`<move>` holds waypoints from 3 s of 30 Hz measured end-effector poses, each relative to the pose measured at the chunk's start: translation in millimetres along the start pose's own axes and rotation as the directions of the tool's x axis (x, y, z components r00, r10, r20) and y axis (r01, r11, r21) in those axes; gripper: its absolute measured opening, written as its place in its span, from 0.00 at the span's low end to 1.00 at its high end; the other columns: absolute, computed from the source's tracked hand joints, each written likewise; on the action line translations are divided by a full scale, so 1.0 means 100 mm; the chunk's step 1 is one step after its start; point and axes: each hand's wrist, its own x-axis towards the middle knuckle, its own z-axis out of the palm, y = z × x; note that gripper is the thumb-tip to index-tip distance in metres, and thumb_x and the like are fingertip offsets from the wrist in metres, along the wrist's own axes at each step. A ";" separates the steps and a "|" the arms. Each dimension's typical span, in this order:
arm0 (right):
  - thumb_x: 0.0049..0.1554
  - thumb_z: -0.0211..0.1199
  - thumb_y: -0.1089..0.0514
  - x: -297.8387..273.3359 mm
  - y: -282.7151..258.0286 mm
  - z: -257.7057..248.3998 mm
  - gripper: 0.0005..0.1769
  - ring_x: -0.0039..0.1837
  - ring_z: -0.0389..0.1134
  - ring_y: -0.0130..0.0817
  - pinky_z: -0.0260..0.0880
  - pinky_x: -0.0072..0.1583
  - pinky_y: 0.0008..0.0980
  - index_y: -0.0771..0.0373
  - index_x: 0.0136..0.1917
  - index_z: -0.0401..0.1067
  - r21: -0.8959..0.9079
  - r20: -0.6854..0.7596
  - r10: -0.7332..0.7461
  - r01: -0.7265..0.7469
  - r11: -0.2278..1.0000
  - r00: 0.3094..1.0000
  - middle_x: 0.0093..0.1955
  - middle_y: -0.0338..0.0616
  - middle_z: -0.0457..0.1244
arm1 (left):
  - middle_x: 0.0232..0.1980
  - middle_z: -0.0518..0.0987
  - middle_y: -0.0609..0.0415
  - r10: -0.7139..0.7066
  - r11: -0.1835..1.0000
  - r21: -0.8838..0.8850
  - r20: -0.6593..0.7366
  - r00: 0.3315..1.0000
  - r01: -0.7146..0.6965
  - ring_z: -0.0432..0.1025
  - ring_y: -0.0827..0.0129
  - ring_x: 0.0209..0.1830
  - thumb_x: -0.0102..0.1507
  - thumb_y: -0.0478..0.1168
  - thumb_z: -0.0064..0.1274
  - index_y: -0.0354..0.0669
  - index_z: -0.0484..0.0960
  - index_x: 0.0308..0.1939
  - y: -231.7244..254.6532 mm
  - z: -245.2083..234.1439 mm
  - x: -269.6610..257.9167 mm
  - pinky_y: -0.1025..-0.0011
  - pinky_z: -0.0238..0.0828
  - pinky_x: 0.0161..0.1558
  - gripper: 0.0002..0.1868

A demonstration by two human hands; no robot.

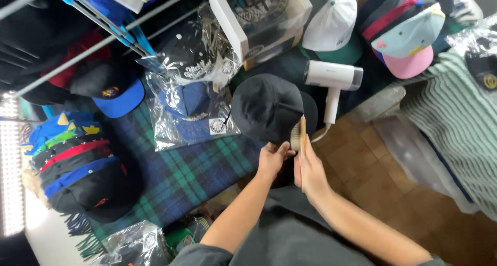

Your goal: Cleaning a black baseball cap using a brush and a handheld blower to remove dust and lint.

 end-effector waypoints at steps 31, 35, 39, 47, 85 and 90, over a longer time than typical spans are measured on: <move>0.64 0.56 0.58 2.12 -0.05 -0.71 0.30 0.26 0.65 0.31 0.68 0.23 0.30 0.39 0.77 0.61 0.109 0.412 0.177 -0.241 0.964 0.894 0.31 0.42 0.64 | 0.33 0.86 0.48 -0.096 0.938 0.327 -0.062 0.993 0.111 0.81 0.59 0.41 0.64 0.60 0.59 0.34 0.84 0.42 0.35 -0.03 -0.11 0.61 0.76 0.47 0.27; 0.65 0.58 0.55 2.06 -0.78 -0.50 0.27 0.62 0.70 0.33 0.70 0.61 0.41 0.43 0.77 0.65 -0.388 0.410 -0.078 0.251 0.887 0.909 0.64 0.47 0.69 | 0.33 0.85 0.50 -0.135 0.959 0.243 -0.067 0.989 0.148 0.80 0.61 0.42 0.66 0.56 0.58 0.40 0.84 0.39 0.21 0.02 -0.03 0.61 0.76 0.48 0.21; 0.67 0.50 0.60 1.81 -0.30 -1.24 0.29 0.78 0.54 0.38 0.54 0.76 0.42 0.61 0.80 0.57 -0.231 0.575 -0.123 0.305 0.924 0.809 0.81 0.51 0.51 | 0.32 0.83 0.48 -0.097 0.995 -0.037 -0.256 0.962 0.090 0.80 0.64 0.37 0.65 0.48 0.61 0.39 0.82 0.36 0.21 0.06 -0.26 0.62 0.79 0.44 0.14; 0.65 0.54 0.60 2.83 -0.53 -0.68 0.30 0.68 0.65 0.45 0.63 0.68 0.51 0.44 0.79 0.63 -0.446 0.633 0.005 0.359 0.820 0.774 0.70 0.52 0.64 | 0.37 0.74 0.60 0.070 0.911 -0.276 -0.627 0.776 -0.305 0.67 0.75 0.37 0.70 0.40 0.54 0.43 0.79 0.51 -0.51 0.20 -0.03 0.73 0.72 0.43 0.08; 0.55 0.53 0.53 1.35 -2.58 0.97 0.19 0.34 0.64 0.30 0.62 0.34 0.32 0.27 0.56 0.60 0.007 0.832 0.490 0.878 -0.478 0.260 0.38 0.20 0.59 | 0.70 0.74 0.48 0.241 0.925 -0.186 -0.388 0.889 -0.332 0.66 0.59 0.73 0.65 0.43 0.53 0.51 0.66 0.73 0.27 -0.53 -0.42 0.61 0.62 0.71 0.31; 0.51 0.61 0.57 1.62 -1.72 1.52 0.19 0.24 0.53 0.29 0.60 0.31 0.35 0.44 0.23 0.58 0.370 0.903 0.384 0.806 -0.463 -0.193 0.21 0.22 0.47 | 0.58 0.82 0.54 0.180 0.939 -0.210 -0.382 0.907 -0.274 0.73 0.64 0.65 0.64 0.42 0.60 0.54 0.77 0.64 -0.09 -0.46 -0.26 0.61 0.70 0.66 0.23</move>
